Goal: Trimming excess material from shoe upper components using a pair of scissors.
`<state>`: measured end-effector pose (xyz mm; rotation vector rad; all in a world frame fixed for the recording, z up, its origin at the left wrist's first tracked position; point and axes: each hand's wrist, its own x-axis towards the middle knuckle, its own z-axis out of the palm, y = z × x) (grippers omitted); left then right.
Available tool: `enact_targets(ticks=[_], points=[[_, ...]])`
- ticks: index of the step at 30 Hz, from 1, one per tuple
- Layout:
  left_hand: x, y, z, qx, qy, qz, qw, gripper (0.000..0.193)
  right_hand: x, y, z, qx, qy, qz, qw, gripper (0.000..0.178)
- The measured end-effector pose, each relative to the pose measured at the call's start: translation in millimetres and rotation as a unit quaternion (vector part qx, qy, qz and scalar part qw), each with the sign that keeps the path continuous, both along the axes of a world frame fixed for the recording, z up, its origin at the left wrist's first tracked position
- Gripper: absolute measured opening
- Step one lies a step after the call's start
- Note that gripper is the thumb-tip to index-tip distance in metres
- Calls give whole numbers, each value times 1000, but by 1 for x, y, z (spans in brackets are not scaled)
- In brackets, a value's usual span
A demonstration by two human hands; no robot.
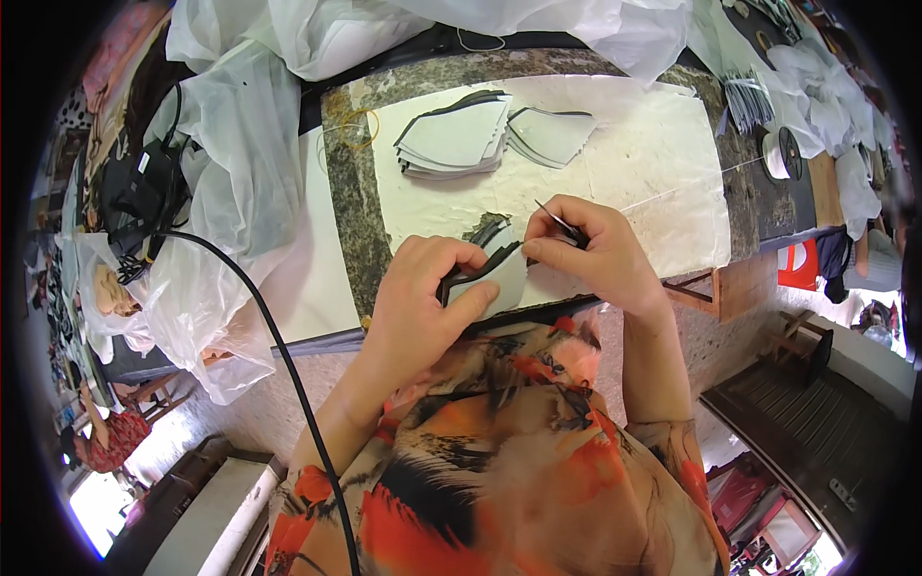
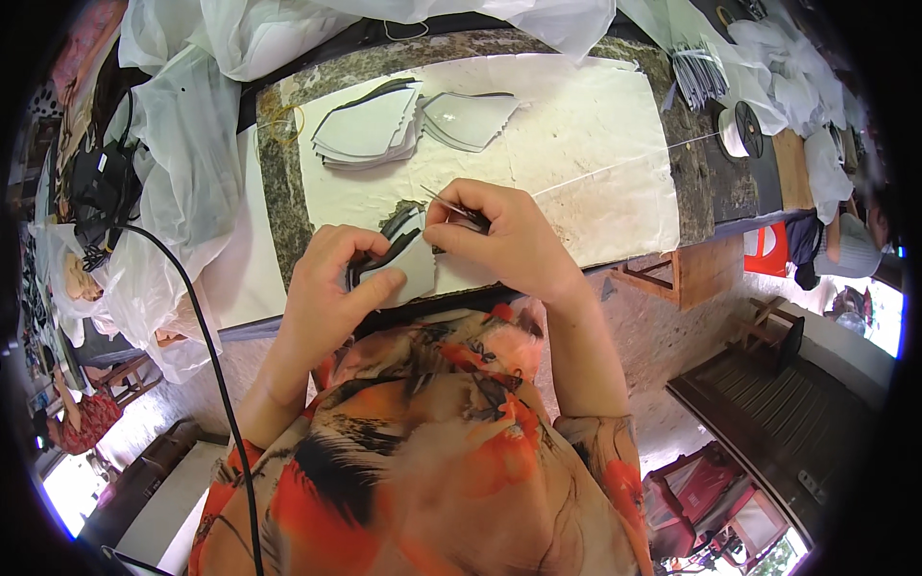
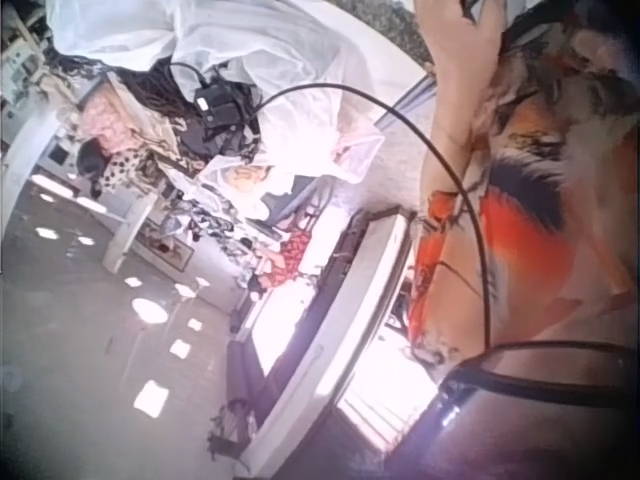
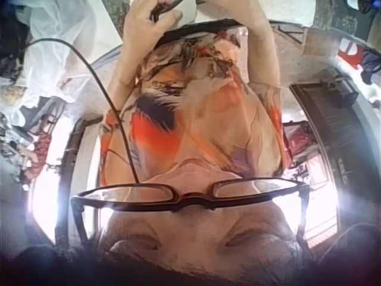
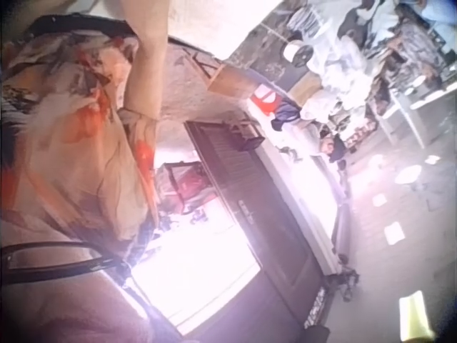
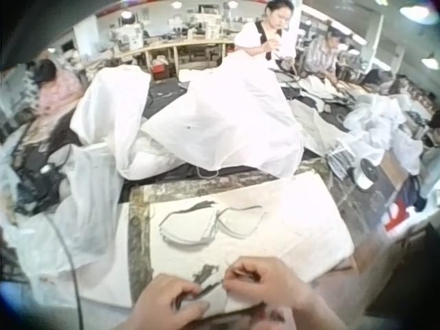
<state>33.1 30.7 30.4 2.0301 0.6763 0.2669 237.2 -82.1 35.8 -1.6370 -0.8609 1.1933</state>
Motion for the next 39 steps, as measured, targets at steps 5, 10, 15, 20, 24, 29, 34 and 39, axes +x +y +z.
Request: enact_targets(ticks=[5,10,15,20,24,29,34,39], points=[[5,7,4,-154,-4,52,987,21,-7,-1,-15,80,-53,-1,995,8],[8,17,2,-208,32,26,977,23,-8,-1,-21,149,-126,20,980,13],[14,26,-4,-310,76,38,947,24,-5,-9,-23,195,-148,43,969,14],[19,21,-6,-43,34,-19,998,20,-5,-19,-22,150,13,6,989,13],[20,21,-8,47,28,-58,997,18,-4,-33,-30,273,154,-61,948,13],[16,24,-3,48,-3,-40,998,17,-4,-31,-13,209,162,-141,954,11],[9,28,23,-234,-61,0,970,25,-11,-19,-12,135,165,-135,968,8],[15,20,32,-148,23,-55,987,31,-19,-10,-11,114,107,-121,980,11]])
